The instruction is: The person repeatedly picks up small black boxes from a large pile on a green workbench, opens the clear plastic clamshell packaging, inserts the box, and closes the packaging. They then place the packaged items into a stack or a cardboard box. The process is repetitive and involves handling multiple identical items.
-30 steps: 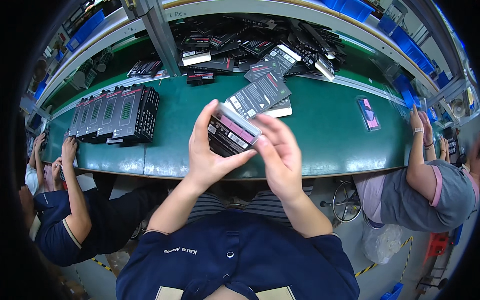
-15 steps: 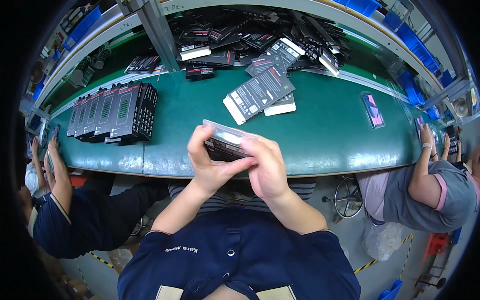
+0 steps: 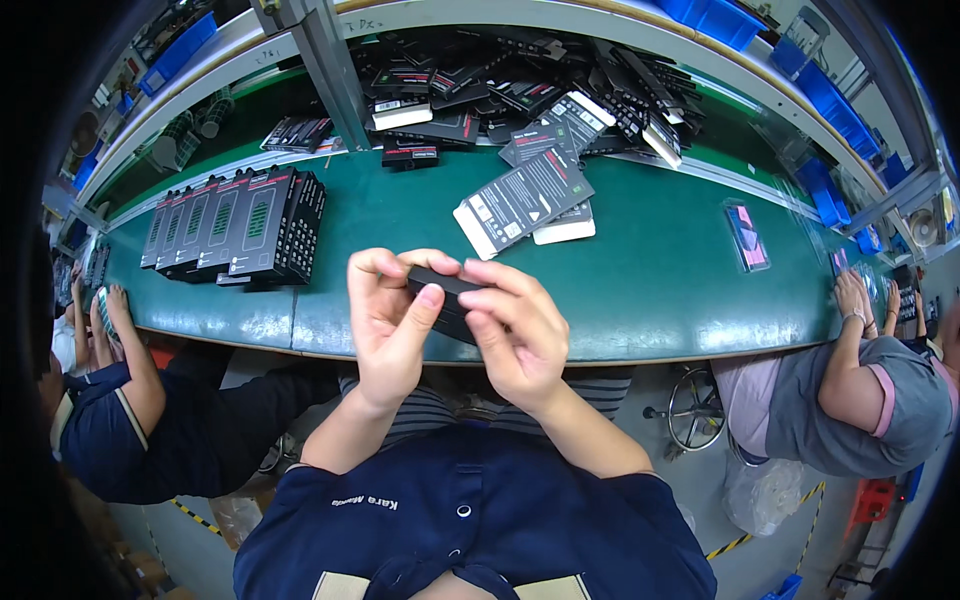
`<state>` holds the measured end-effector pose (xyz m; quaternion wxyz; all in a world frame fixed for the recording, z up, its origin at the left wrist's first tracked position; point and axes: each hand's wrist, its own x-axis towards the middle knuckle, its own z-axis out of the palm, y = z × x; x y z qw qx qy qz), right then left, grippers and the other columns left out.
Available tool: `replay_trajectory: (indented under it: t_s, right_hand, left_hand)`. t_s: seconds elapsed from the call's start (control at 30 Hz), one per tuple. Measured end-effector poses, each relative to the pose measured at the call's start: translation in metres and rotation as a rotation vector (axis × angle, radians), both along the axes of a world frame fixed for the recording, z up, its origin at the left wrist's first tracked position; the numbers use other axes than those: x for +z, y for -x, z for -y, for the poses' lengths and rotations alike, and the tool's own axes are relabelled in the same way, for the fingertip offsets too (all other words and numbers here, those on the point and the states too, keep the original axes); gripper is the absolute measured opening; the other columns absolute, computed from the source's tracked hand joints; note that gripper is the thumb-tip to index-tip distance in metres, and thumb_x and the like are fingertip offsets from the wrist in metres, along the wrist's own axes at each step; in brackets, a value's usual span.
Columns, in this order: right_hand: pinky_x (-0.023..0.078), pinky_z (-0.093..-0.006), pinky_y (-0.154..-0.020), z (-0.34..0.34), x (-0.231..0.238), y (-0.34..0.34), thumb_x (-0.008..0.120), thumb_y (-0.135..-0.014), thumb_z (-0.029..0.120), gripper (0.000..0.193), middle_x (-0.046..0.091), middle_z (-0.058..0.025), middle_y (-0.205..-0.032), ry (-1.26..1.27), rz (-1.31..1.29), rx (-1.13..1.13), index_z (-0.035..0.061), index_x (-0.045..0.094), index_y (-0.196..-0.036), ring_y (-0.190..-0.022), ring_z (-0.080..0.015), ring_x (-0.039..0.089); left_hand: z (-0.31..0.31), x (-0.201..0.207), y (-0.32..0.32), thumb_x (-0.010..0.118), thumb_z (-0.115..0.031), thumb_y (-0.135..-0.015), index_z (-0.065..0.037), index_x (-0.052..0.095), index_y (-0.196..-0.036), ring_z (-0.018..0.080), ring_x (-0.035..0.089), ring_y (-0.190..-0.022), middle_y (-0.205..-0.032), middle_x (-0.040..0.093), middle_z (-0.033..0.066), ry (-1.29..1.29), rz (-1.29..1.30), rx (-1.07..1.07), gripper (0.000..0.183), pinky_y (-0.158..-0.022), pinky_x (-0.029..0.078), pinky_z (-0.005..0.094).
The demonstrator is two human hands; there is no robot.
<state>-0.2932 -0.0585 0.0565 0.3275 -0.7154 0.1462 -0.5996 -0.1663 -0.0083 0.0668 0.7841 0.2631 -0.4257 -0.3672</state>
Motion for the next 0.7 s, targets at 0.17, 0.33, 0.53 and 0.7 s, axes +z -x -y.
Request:
replay_trajectory:
  t_s: [0.17,0.33,0.53,0.7]
  right_hand:
    - [0.05,-0.0342,-0.097,-0.011,-0.003,-0.01,0.057,-0.098,-0.003,0.015,0.066,-0.0211,-0.112,-0.413,0.379,0.311,0.0002,0.05,-0.111,-0.109,-0.0254,0.066]
    - [0.05,-0.0339,-0.094,-0.004,-0.009,-0.011,0.056,-0.098,-0.005,0.021,0.065,-0.0252,-0.115,-0.236,0.315,0.305,0.0051,0.041,-0.109,-0.107,-0.0261,0.065]
    - [0.053,-0.0351,-0.076,-0.001,-0.049,-0.008,0.074,-0.078,-0.012,0.054,0.066,-0.0222,-0.109,0.094,0.054,0.03,0.0085,0.039,-0.114,-0.093,-0.0248,0.069]
    - [0.049,-0.0485,-0.094,0.001,-0.017,0.004,0.076,-0.067,0.007,0.031,0.066,-0.0123,-0.12,0.484,-0.495,0.185,0.0087,0.054,-0.088,-0.114,-0.0328,0.063]
  left_hand:
    - [-0.001,0.002,-0.002,0.061,0.007,-0.094,-0.003,0.047,-0.108,0.0182,0.064,-0.099,-0.103,0.064,0.0134,-0.062,0.047,0.074,0.022,-0.091,0.049,0.0321]
    - [0.001,-0.011,-0.002,0.067,0.005,-0.092,-0.002,0.052,-0.103,0.0183,0.064,-0.098,-0.104,0.066,0.0151,0.065,0.14,0.192,0.02,-0.085,0.051,0.0316]
    - [0.002,-0.024,-0.025,0.059,-0.017,-0.102,-0.003,0.051,-0.131,0.0273,0.055,-0.119,-0.135,0.052,0.0193,-0.011,0.683,0.567,0.033,-0.099,0.045,0.0363]
    - [-0.018,-0.016,-0.044,0.056,-0.006,-0.099,-0.01,0.008,-0.161,0.0235,0.049,-0.13,-0.145,0.045,0.0176,-0.59,-0.016,-0.135,0.079,-0.109,0.039,0.0359]
